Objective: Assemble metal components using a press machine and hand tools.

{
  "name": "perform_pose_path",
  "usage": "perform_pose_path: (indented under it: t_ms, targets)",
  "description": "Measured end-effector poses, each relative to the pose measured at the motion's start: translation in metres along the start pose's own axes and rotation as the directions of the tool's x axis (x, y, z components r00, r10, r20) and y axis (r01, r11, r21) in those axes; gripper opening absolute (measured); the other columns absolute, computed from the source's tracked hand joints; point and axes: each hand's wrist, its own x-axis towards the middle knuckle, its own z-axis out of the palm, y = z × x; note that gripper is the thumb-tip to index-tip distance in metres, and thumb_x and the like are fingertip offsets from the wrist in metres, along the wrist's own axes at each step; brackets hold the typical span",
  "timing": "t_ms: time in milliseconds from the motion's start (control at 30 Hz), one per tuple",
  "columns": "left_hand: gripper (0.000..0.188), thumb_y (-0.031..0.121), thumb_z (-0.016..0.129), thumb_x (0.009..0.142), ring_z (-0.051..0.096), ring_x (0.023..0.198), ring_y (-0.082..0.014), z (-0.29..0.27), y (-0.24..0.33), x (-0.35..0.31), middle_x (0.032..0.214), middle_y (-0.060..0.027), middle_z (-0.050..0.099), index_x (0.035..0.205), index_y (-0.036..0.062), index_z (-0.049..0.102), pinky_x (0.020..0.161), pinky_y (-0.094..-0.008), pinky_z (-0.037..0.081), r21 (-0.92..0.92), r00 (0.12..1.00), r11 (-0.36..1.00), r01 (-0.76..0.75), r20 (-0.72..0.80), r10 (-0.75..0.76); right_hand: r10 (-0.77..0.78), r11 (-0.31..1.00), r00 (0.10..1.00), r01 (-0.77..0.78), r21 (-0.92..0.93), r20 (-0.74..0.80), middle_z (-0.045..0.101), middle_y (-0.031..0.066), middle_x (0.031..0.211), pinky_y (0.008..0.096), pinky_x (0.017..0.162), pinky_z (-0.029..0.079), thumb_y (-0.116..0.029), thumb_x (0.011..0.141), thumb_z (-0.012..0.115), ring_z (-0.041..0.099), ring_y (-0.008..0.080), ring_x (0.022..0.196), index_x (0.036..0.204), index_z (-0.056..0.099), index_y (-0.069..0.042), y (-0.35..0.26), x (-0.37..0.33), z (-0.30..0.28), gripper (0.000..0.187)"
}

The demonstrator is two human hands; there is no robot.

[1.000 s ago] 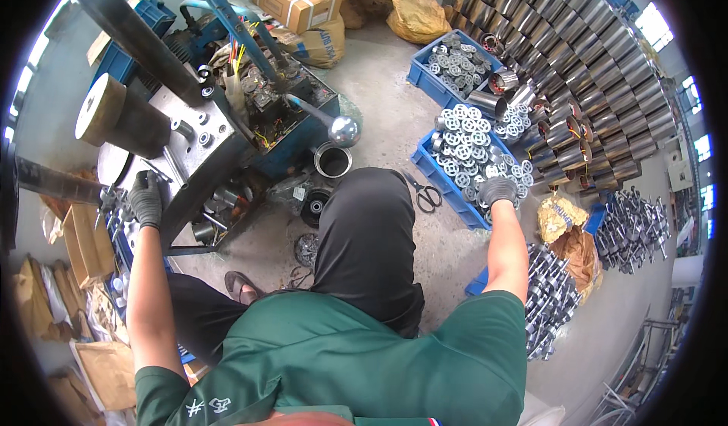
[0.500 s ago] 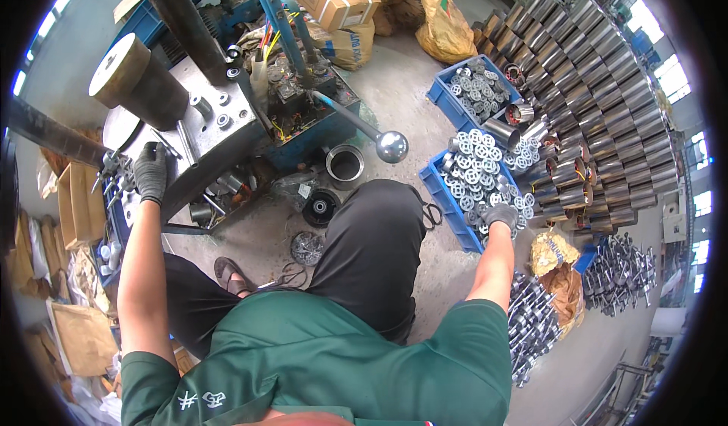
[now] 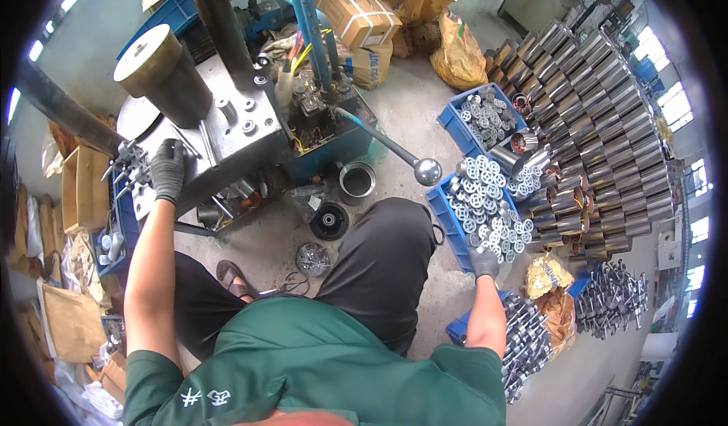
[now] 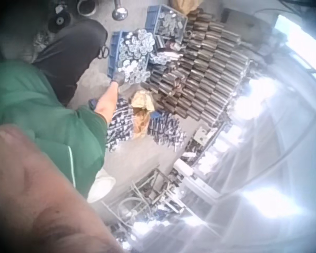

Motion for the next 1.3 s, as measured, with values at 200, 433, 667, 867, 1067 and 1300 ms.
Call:
perform_pose_path:
  t_ms: [200,433,667,867,1067,1300]
  targets:
    - [0.023,0.022,0.062,0.105,0.065,0.081,-0.0150,0.017,0.019,-0.016,0.090,-0.0076,0.072,0.113,0.0017,0.071,0.076,-0.0307,0.053,-0.660,0.986,0.748,-0.076,-0.160,-0.040,-0.292,0.803,0.955,0.276,0.528,-0.055,0.071,0.0123,0.081,0.0371,0.068,0.053,-0.041,0.086,0.077,0.065,0.0201,0.071,0.107,0.070,0.000,-0.078,-0.030,-0.043,0.046]
    - [0.018,0.016,0.064,0.102,0.061,0.075,-0.0090,-0.022,0.096,-0.111,0.086,-0.0013,0.066,0.114,0.0047,0.071,0.066,-0.0274,0.053,-0.935,0.959,0.346,0.079,0.166,0.230,-0.802,0.550,0.548,0.522,0.653,0.238,0.063,0.0004,0.078,0.0283,0.059,0.049,-0.033,0.091,0.071,0.058,0.0106,0.065,0.111,0.068,-0.003,-0.276,-0.083,-0.172,0.036]
    - [0.036,0.012,0.069,0.094,0.067,0.105,-0.0177,0.000,0.124,-0.145,0.111,-0.0097,0.072,0.127,0.0000,0.063,0.096,-0.0334,0.055,-0.924,0.745,0.179,0.339,0.380,0.548,-0.944,0.330,0.181,0.525,0.785,0.276,0.067,0.0048,0.113,0.0296,0.073,0.055,-0.032,0.088,0.077,0.064,0.0122,0.091,0.138,0.058,-0.005,-0.407,-0.227,-0.193,0.060]
    - [0.046,0.012,0.071,0.095,0.060,0.119,-0.0194,0.002,0.122,-0.156,0.125,-0.0089,0.065,0.136,0.0001,0.055,0.107,-0.0367,0.049,-0.884,0.554,0.242,0.400,0.443,0.705,-0.960,0.261,0.120,0.046,0.964,0.254,0.069,0.0070,0.115,0.0288,0.069,0.056,-0.012,0.084,0.082,0.067,0.0146,0.085,0.142,0.050,-0.008,-0.431,-0.259,-0.131,0.067]
    - [0.037,0.014,0.070,0.098,0.061,0.114,-0.0177,-0.010,0.120,-0.158,0.121,-0.0087,0.067,0.130,-0.0009,0.059,0.102,-0.0355,0.051,-0.747,0.542,0.261,0.612,0.636,0.549,-0.986,0.145,0.102,0.145,0.979,0.131,0.066,0.0106,0.131,0.0353,0.101,0.056,0.000,0.083,0.081,0.066,0.0198,0.116,0.146,0.049,-0.007,-0.448,-0.295,-0.120,0.070]
    - [0.031,0.010,0.068,0.098,0.064,0.107,-0.0165,-0.009,0.117,-0.161,0.111,-0.0103,0.071,0.127,-0.0002,0.062,0.097,-0.0353,0.052,-0.818,0.607,0.325,0.474,0.571,0.553,-0.990,0.010,0.142,0.110,0.994,-0.006,0.064,0.0131,0.133,0.0341,0.100,0.055,0.002,0.088,0.076,0.065,0.0222,0.119,0.150,0.045,-0.007,-0.470,-0.308,-0.116,0.069]
